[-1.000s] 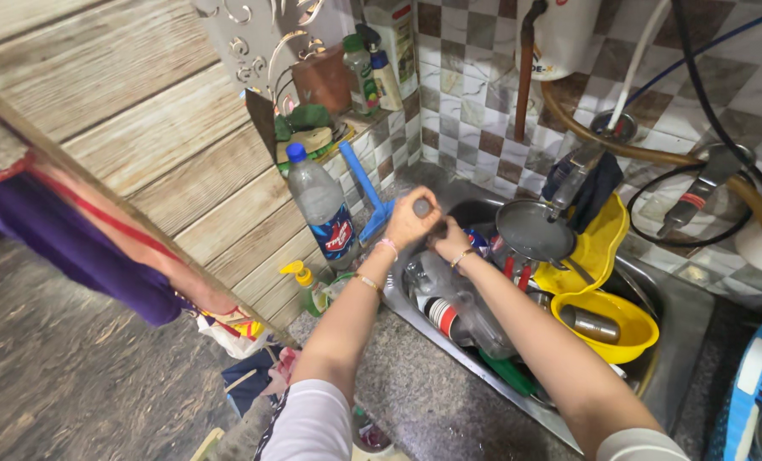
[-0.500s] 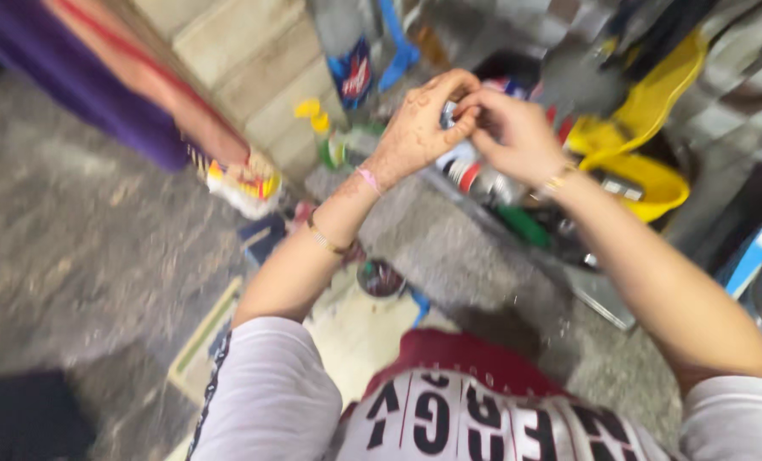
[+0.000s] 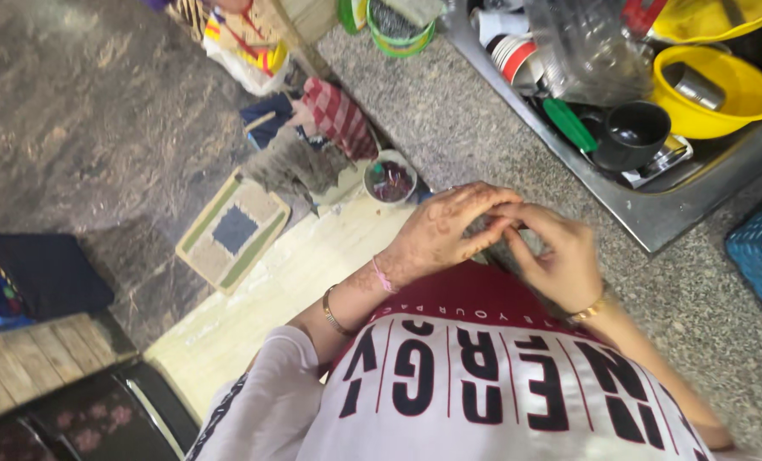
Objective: The person picks up an orange and grey stool from a kitchen floor, carries it through a living area into a bedroom, and places it down near a desk.
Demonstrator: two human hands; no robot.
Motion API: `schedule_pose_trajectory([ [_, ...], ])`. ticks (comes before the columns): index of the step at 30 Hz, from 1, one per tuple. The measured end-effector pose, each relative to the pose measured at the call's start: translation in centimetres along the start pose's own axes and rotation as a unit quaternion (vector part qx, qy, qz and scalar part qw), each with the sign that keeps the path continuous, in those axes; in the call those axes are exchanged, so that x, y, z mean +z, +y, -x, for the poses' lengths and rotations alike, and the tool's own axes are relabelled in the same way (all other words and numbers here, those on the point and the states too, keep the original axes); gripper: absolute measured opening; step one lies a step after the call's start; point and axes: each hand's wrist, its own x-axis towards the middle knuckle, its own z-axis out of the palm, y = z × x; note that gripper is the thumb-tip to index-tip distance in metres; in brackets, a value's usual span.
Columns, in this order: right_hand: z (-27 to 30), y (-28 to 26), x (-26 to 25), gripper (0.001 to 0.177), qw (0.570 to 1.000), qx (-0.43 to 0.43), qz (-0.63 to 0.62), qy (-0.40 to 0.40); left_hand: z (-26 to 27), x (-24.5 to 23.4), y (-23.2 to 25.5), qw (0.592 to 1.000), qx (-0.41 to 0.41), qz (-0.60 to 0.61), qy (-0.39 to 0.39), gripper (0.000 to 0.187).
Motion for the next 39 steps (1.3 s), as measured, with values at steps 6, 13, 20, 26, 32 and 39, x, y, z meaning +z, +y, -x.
schedule_pose_trajectory([
  [6, 4.3, 1.0, 0.5, 0.026, 0.999, -0.038, -0.002, 0.015, 2.9, 3.3, 1.4, 0.996, 0.02, -0.079, 0.026, 0.035],
  [13, 8.0, 1.7, -2.1, 0.026, 0.996, -0.081, -0.008, -0.038, 5.2, 8.7, 5.0, 0.997, -0.043, -0.055, 0.042, 0.036],
  [20, 9.6, 1.3, -0.4, 0.024, 0.977, -0.145, -0.072, -0.135, 10.9, 10.3, 7.9, 0.975, -0.101, -0.182, 0.077, 0.038],
  [26, 8.8, -1.8, 3.4, 0.025, 0.944, -0.258, -0.099, -0.182, 16.0, 6.9, 10.6, 0.957, -0.168, -0.198, 0.127, 0.041],
  [32, 7.4, -5.9, 9.3, 0.024, 0.921, -0.323, -0.117, -0.185, 20.8, 2.6, 10.7, 0.934, -0.155, -0.248, 0.203, 0.043],
  [39, 5.0, -12.0, 15.8, 0.023, 0.927, -0.32, -0.11, -0.161, 24.5, -6.3, 7.9, 0.958, -0.153, -0.192, 0.148, 0.044],
])
